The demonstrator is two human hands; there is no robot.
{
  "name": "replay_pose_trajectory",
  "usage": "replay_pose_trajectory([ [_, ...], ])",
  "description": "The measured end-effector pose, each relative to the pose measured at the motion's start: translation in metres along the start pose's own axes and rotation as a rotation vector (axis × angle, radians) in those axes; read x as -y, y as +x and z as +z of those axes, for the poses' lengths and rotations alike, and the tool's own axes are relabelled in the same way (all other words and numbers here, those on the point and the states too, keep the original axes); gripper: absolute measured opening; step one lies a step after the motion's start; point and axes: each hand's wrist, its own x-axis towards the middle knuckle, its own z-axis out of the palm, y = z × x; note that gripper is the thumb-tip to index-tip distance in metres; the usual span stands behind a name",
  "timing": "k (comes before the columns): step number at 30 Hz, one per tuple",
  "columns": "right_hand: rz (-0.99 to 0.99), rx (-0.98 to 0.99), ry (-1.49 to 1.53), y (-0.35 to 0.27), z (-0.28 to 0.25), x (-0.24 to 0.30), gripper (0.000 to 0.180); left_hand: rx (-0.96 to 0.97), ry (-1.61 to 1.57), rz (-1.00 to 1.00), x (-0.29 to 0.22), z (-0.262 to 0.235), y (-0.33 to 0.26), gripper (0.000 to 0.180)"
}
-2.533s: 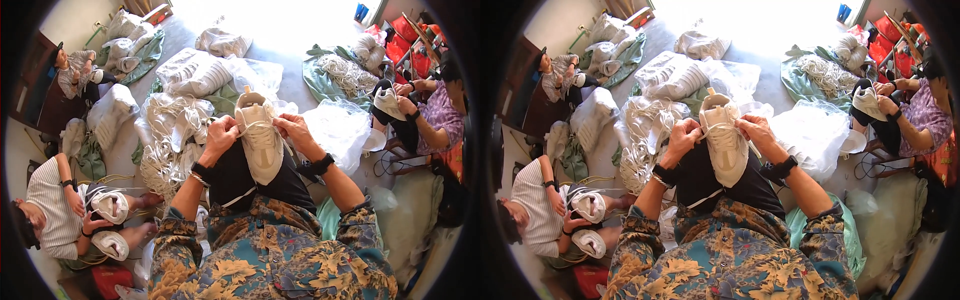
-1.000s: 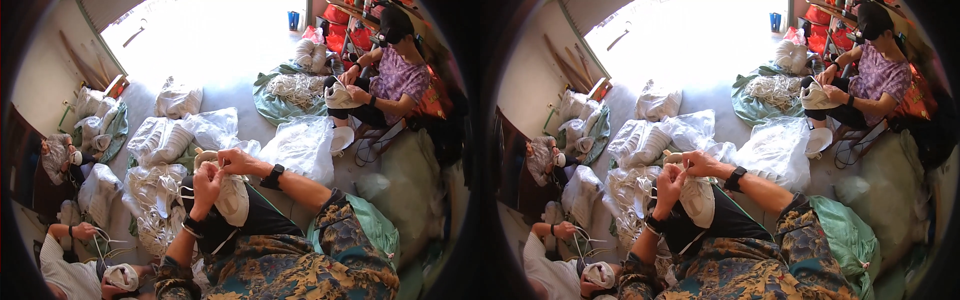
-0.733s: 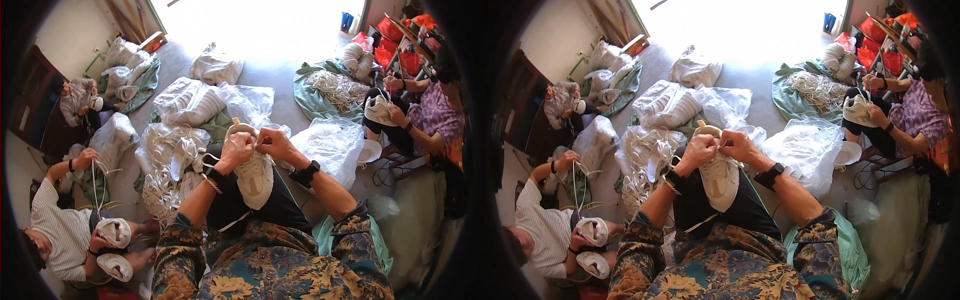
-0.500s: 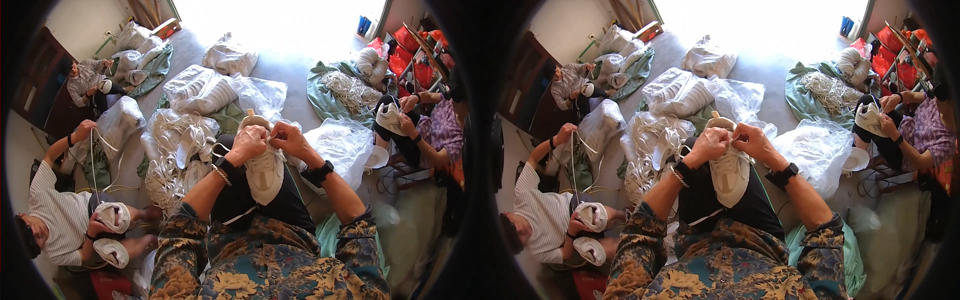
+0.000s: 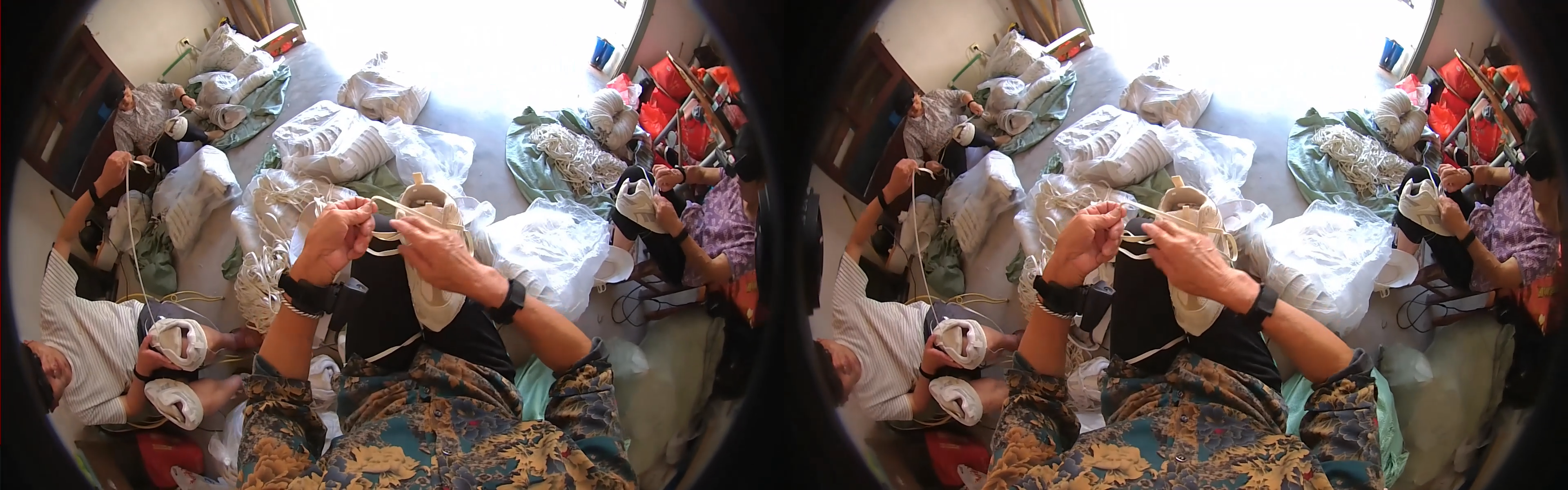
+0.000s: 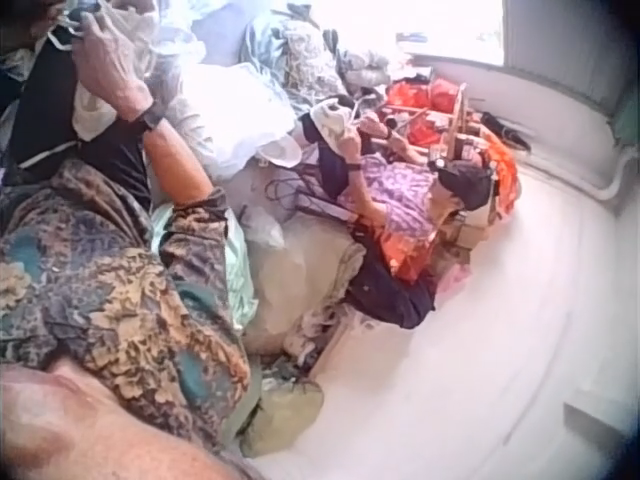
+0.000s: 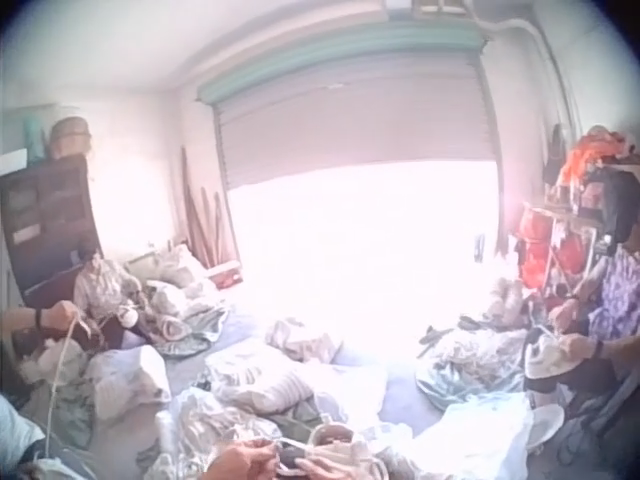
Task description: Lacing shoes in a workshop environment.
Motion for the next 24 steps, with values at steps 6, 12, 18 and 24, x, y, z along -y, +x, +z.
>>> replay_pose_trajectory([
  [6,0.652,-0.028,0.764,0.012,-0.061,-0.045,0.020,0.058,-0.076,0.096,0.015,0.006,0.004,0.009],
  [12,1.023,-0.319,1.041,-0.003,-0.112,-0.090,0.024,0.150,-0.625,0.215,0.055,-0.022,0.027,0.014],
  [18,1.056,-0.329,1.068,-0.006,-0.107,-0.092,0.025,-0.265,-0.785,0.278,0.061,-0.116,0.000,0.015],
  [24,1.083,-0.246,0.927,-0.001,-0.104,-0.095,0.025,-0.484,-0.647,0.317,0.068,-0.145,-0.030,0.012],
])
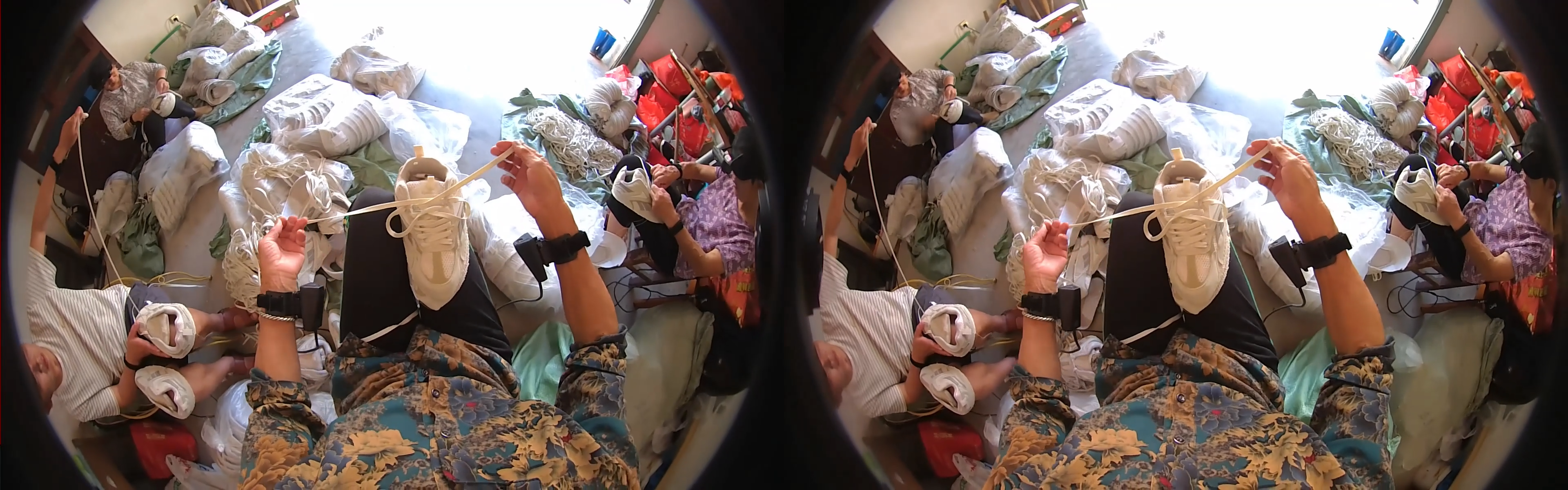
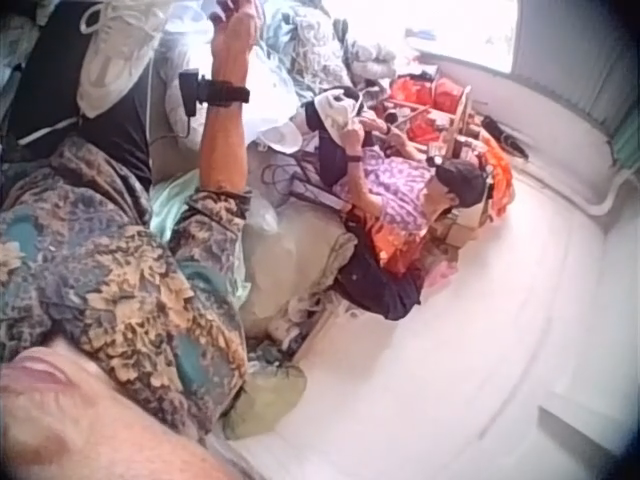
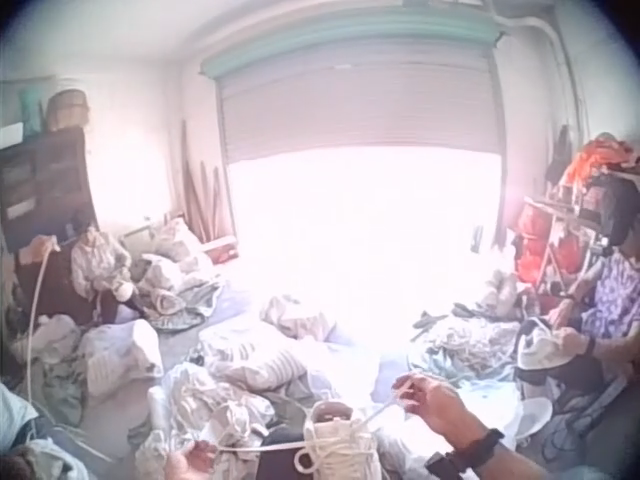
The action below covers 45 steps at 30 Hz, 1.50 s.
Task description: Lacing shoes in a workshop environment.
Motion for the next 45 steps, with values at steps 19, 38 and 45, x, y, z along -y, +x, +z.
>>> replay_pose_trajectory([
  [19,-0.037,-0.031,0.525,-0.024,-0.110,0.020,0.019,0.484,0.998,0.085,0.100,0.117,-0.007,0.012],
  [38,0.043,-0.272,0.366,-0.031,-0.081,0.004,0.015,0.592,1.151,-0.039,0.088,0.113,-0.005,0.009],
  [45,-0.054,0.106,-0.213,-0.038,-0.011,-0.032,0.020,0.408,1.258,0.325,0.101,0.121,-0.014,0.010],
])
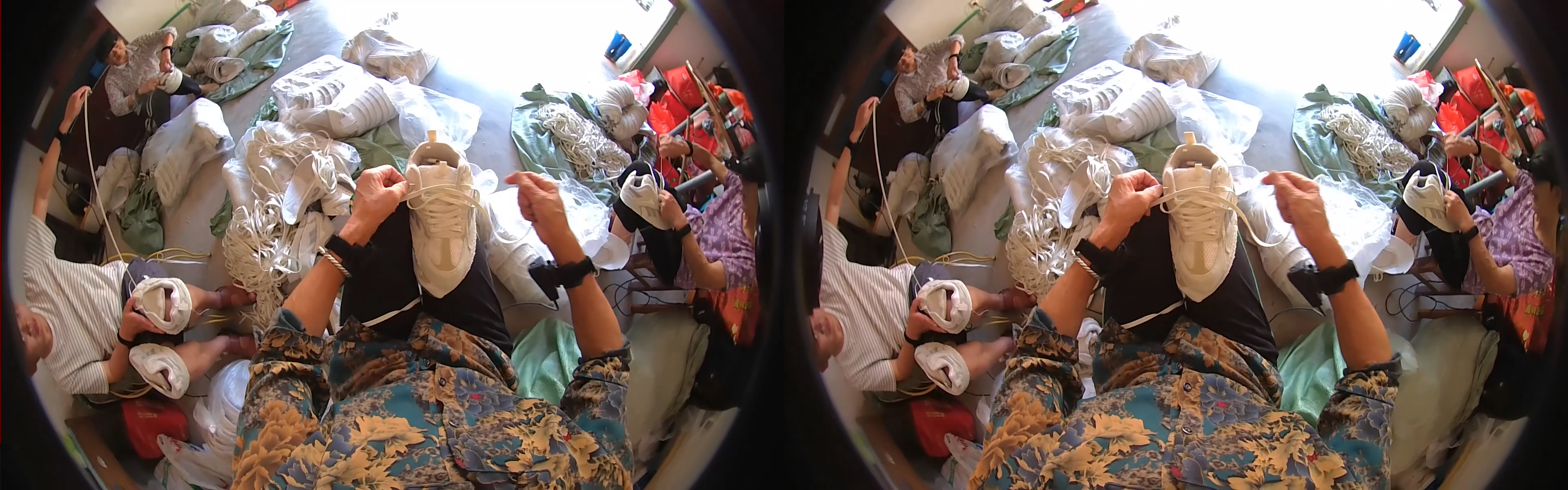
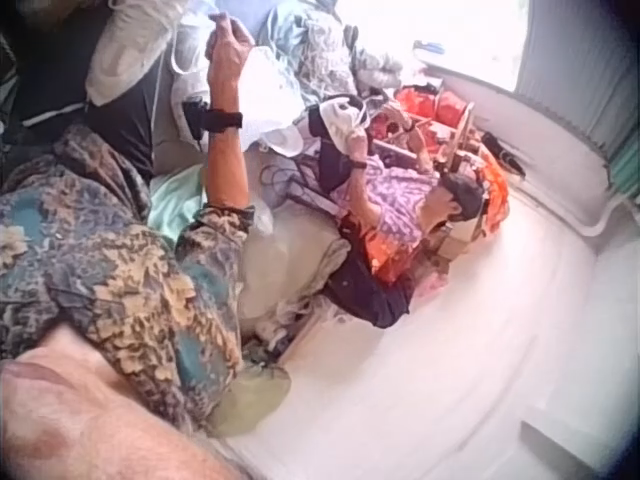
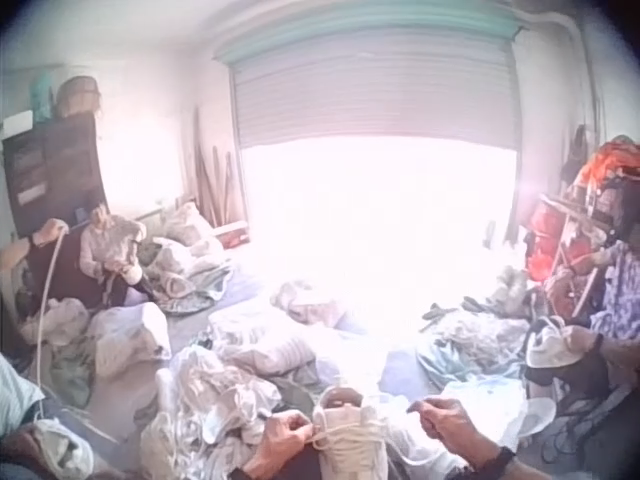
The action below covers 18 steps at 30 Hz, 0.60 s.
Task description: Lacing shoes in a workshop environment.
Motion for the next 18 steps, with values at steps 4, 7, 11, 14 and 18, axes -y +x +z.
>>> replay_pose_trajectory([
  [4,0.038,0.015,-0.238,0.008,0.040,-0.012,0.022,-0.120,0.475,0.303,-0.009,0.014,-0.001,0.010],
  [7,-0.021,0.010,-0.258,0.013,0.053,-0.017,0.021,-0.136,0.615,0.344,-0.013,0.015,0.002,0.008],
  [11,-0.036,0.035,-0.261,0.017,0.049,-0.021,0.019,-0.034,0.466,0.313,-0.009,0.006,0.004,0.009],
  [14,0.009,0.114,-0.159,0.021,0.042,-0.020,0.018,0.010,0.309,0.197,-0.005,0.002,0.003,0.012],
  [18,0.048,0.108,-0.203,0.032,0.044,-0.016,0.019,-0.012,0.316,0.135,-0.003,0.005,0.006,0.011],
])
